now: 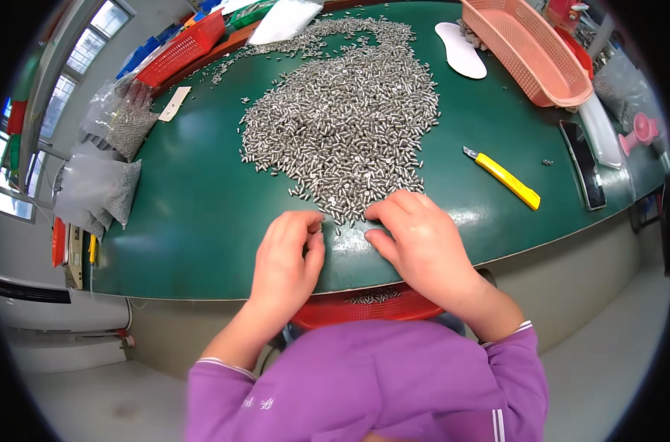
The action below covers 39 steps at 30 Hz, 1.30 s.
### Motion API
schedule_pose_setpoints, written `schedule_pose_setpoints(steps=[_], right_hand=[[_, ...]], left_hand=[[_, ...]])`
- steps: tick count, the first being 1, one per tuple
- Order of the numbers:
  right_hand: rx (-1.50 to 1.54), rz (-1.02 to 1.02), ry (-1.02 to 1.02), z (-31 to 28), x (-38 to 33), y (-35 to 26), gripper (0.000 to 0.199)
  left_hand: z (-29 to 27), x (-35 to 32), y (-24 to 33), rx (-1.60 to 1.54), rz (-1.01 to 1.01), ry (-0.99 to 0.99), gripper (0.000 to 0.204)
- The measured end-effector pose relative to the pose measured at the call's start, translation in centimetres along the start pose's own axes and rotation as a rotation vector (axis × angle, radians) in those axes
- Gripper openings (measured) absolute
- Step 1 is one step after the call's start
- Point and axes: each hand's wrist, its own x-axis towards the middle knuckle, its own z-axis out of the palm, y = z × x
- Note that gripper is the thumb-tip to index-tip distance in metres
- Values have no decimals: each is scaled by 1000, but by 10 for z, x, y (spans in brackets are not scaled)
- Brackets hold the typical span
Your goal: Sorting and inspecting small metal pins on a workbench.
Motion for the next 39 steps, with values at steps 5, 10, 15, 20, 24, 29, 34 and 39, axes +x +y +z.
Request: schedule_pose_setpoints(steps=[5,10,15,20,24,29,34,39], right_hand=[[-37,48,16,9,3,-4,21],[26,-4,2,8,2,-3,22],[57,21,-7,7,2,-3,22],[48,40,8,10,2,-6,21],[54,39,-46,8,0,-5,20],[88,49,-66,7,1,-6,18],[67,85,-75,6,2,-8,18],[82,59,-70,5,2,-8,18]], left_hand=[[16,3,4,-81,-5,21,39],[19,1,7,-204,36,-34,48],[22,-2,5,-298,35,-36,60],[21,-2,4,-333,8,-56,71],[18,-3,2,-327,43,-81,73],[18,-3,4,-349,25,-57,74],[18,-2,3,-306,21,-74,75],[17,-2,3,-334,11,-95,75]])
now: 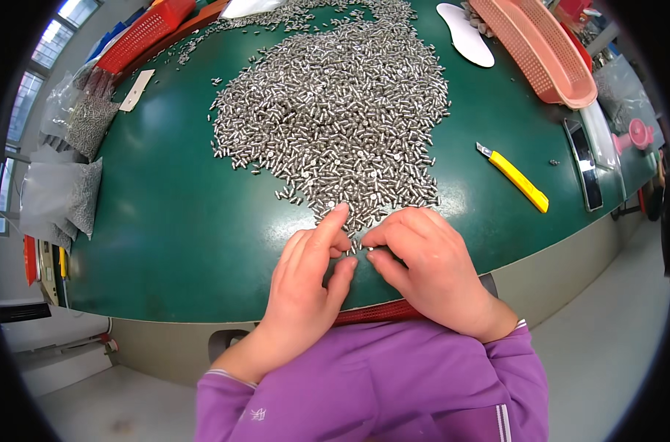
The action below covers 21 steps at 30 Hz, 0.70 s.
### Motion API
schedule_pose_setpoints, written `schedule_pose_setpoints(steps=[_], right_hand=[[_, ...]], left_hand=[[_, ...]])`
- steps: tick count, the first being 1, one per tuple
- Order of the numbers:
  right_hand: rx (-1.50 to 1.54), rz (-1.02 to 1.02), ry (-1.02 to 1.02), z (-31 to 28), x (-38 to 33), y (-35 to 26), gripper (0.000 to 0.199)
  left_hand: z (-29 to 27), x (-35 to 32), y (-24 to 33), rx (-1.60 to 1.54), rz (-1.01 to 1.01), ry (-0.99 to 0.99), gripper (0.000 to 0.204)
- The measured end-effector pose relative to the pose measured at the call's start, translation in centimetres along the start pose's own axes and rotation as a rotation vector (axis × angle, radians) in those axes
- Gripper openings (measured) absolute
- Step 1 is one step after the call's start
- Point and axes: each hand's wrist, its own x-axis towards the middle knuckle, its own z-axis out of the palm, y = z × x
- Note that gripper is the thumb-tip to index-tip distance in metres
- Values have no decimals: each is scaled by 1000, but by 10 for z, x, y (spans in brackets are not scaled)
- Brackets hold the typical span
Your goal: Sorting and inspecting small metal pins on a workbench.
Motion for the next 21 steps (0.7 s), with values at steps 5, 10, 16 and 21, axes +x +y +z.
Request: schedule_pose_setpoints(steps=[5,10,16,21], right_hand=[[-8,-27,23,6,1,1,17],[-15,-69,11,6,1,2,18],[4,-68,-12,3,-3,0,18],[4,-61,-21,1,-8,-1,18]], left_hand=[[3,2,0,-26,12,18,75],[2,1,-2,-11,12,19,76],[2,0,0,-21,8,14,76],[-1,0,3,-13,19,1,75]])
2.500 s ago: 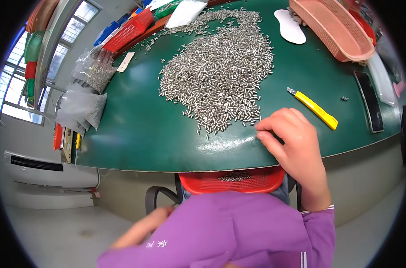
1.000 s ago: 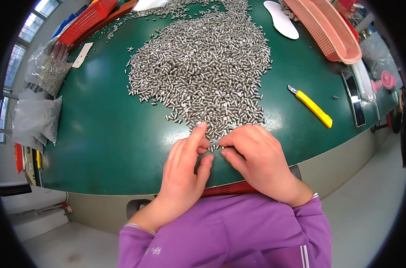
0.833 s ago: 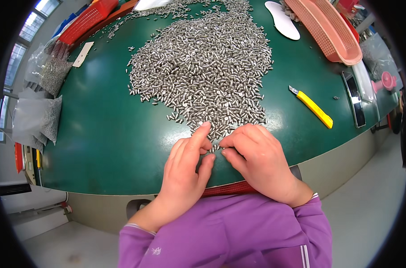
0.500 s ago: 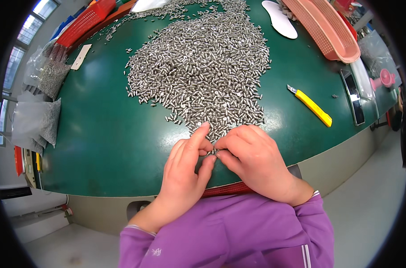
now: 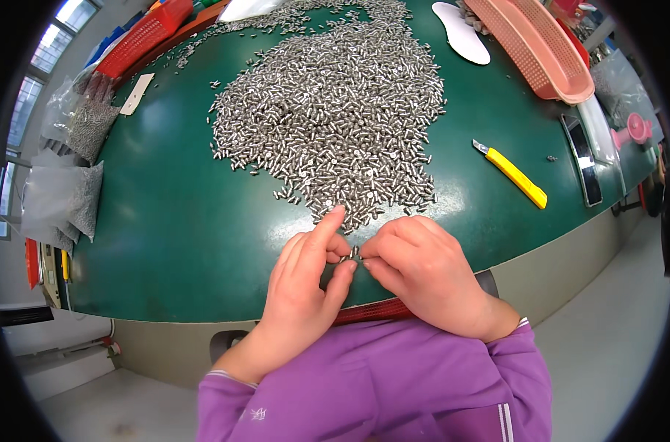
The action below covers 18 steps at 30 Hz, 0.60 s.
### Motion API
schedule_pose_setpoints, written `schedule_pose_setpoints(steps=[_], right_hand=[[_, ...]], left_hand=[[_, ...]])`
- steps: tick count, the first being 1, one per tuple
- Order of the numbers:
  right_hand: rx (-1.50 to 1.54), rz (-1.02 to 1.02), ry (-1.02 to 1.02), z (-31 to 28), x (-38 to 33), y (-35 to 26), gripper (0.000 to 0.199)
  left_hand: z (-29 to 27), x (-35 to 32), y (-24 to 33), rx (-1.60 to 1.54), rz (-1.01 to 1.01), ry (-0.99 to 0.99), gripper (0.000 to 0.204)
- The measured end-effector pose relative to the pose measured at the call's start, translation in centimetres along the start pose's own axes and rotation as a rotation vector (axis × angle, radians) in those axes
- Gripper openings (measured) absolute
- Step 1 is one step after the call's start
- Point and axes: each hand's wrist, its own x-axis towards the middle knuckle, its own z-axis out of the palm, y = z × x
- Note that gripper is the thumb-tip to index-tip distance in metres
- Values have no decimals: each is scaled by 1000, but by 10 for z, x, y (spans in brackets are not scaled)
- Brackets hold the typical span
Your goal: Sorting and inspecting small metal pins on a workbench.
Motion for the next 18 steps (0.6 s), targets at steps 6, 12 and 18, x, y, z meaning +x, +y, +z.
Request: schedule_pose_setpoints(steps=[6,12,18], right_hand=[[8,-24,26,7,1,0,16],[-23,-41,48,7,10,4,15],[7,-56,55,7,5,1,16]], left_hand=[[1,-1,0,13,14,-9,73],[2,-1,0,29,3,26,71],[-2,-1,2,21,1,2,69]])
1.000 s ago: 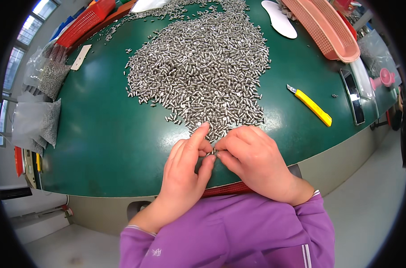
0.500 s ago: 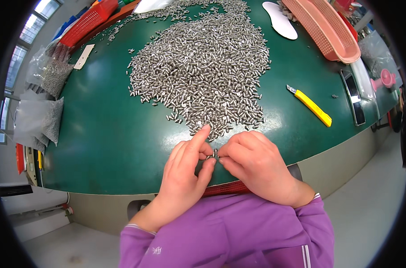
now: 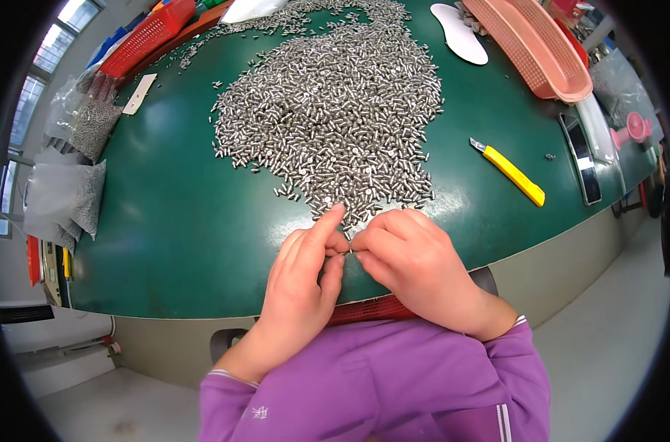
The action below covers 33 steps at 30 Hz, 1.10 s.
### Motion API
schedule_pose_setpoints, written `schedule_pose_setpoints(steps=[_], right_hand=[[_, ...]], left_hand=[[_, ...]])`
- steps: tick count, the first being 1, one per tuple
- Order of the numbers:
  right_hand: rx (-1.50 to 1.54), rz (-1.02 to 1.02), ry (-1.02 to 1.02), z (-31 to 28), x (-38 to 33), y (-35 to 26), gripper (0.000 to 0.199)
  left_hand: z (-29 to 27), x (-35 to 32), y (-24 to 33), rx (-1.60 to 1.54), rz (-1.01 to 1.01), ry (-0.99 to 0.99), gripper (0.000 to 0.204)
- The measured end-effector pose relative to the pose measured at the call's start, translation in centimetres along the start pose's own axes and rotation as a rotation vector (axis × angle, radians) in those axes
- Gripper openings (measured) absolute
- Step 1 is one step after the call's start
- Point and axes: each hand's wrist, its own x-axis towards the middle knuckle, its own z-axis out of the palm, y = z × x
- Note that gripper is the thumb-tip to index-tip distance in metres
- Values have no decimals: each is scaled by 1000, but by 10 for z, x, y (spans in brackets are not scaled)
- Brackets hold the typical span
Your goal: Sorting and inspecting small metal pins on a workbench.
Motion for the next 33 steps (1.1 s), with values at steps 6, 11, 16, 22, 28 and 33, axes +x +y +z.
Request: schedule_pose_setpoints(steps=[6,11,16,22,28,33], right_hand=[[22,21,-10,-2,2,-2,23],[32,69,-7,-1,1,-3,30],[45,89,-32,-6,0,-4,28],[81,120,-6,-8,7,-4,21],[70,117,-14,-7,5,-5,20],[86,119,-28,-7,4,-3,22]], left_hand=[[4,1,-5,-54,2,23,72],[5,4,-3,-136,-23,40,81],[2,-3,-3,-44,-37,25,83],[-4,-4,5,-110,-104,-51,85],[-6,-3,6,-87,-107,-73,85],[-6,-4,6,-93,-123,-61,83]])
